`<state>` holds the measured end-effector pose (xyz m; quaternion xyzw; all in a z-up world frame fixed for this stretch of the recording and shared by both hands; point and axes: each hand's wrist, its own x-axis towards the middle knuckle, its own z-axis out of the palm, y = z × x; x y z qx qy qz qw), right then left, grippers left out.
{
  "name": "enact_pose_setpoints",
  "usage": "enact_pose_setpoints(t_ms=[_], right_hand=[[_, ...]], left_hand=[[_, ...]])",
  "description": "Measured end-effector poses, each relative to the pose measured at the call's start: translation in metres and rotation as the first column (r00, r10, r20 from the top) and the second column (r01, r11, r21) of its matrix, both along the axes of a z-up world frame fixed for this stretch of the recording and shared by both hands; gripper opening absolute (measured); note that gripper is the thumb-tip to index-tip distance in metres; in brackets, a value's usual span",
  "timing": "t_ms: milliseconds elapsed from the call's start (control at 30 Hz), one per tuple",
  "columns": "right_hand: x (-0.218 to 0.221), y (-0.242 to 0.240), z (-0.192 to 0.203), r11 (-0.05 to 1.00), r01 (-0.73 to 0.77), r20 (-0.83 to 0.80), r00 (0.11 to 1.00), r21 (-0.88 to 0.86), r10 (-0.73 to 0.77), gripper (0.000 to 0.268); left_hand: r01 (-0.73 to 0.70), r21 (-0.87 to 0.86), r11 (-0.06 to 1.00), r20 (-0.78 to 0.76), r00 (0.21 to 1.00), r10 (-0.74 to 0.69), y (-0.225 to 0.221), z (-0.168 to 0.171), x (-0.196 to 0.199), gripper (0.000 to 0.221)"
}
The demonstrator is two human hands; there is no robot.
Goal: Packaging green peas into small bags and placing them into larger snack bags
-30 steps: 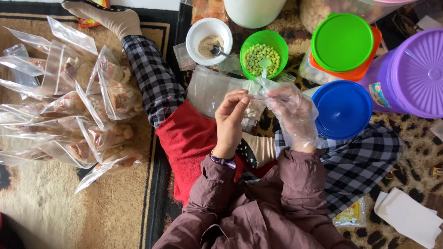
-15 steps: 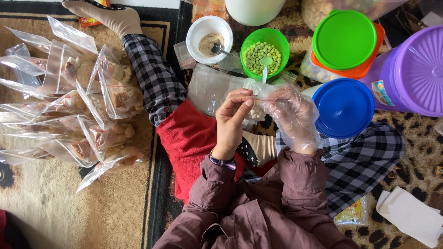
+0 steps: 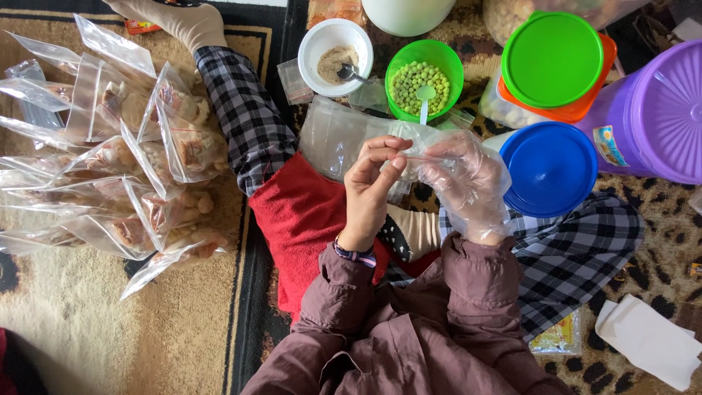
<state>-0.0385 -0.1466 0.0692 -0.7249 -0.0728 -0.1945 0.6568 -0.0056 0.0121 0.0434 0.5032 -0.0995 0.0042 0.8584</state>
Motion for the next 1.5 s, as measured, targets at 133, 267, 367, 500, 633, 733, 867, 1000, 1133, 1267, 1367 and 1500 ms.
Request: enact_pose_setpoints(t_ms=[133,267,367,500,633,733,867,1000,1133,1267,1367,1500], right_hand=[[0.003,0.007,0.007,0.997,0.047,0.033,0.998,-0.066,-0.045,0.009],[0.004,0.007,0.01,0.999,0.004,0.051,0.999,-0.046,-0.002,0.008],[0.005,0.007,0.011,0.999,-0.001,0.075,0.997,-0.048,0.005,0.009],[0.007,0.01,0.008,0.997,0.001,0.109,0.994,-0.077,0.007,0.01],[0.004,0.006,0.014,0.997,-0.023,0.096,0.995,-0.077,0.031,0.011],[0.003,0.008,0.016,0.993,-0.042,0.056,0.997,-0.109,0.048,0.009],[-0.001,0.022,0.013,0.995,-0.027,0.037,0.999,-0.098,0.03,0.008],[-0.021,0.027,-0.008,0.98,-0.11,-0.102,0.99,-0.165,0.094,0.011],[-0.046,0.031,-0.083,0.98,-0.157,-0.261,0.958,-0.118,0.122,0.007],[-0.048,0.027,-0.11,0.976,-0.118,-0.282,0.957,-0.184,0.063,0.006],[-0.047,0.02,-0.126,0.972,-0.109,-0.324,0.945,-0.21,0.036,0.017],[-0.056,0.011,-0.155,0.981,-0.058,-0.405,0.914,-0.183,-0.021,0.018]], left_hand=[[0.0,0.047,0.999,0.018,1.0,-0.001,0.003,-0.001,0.001,0.008],[0.017,0.076,0.997,0.036,0.999,-0.02,0.005,0.001,0.001,0.007],[0.027,0.086,0.996,0.029,0.999,-0.03,0.006,-0.002,0.001,0.007],[0.042,0.069,0.997,-0.028,0.999,-0.04,0.005,-0.003,-0.001,0.008],[0.047,0.108,0.993,-0.042,0.998,-0.043,0.003,-0.003,-0.003,0.009],[0.062,0.129,0.99,-0.004,0.998,-0.062,0.005,-0.008,-0.002,0.008],[0.087,0.207,0.974,0.012,0.996,-0.092,0.02,-0.021,-0.006,0.007],[0.167,0.306,0.937,-0.057,0.986,-0.157,0.038,-0.055,-0.035,0.008],[0.189,0.329,0.925,-0.223,0.968,-0.119,0.043,-0.107,-0.06,0.005],[0.16,0.332,0.929,-0.29,0.955,-0.061,0.042,-0.123,-0.056,0.008],[0.134,0.348,0.928,-0.285,0.958,-0.032,0.039,-0.126,-0.049,0.008],[0.173,0.384,0.907,-0.302,0.952,-0.054,0.034,-0.147,-0.048,0.012]])
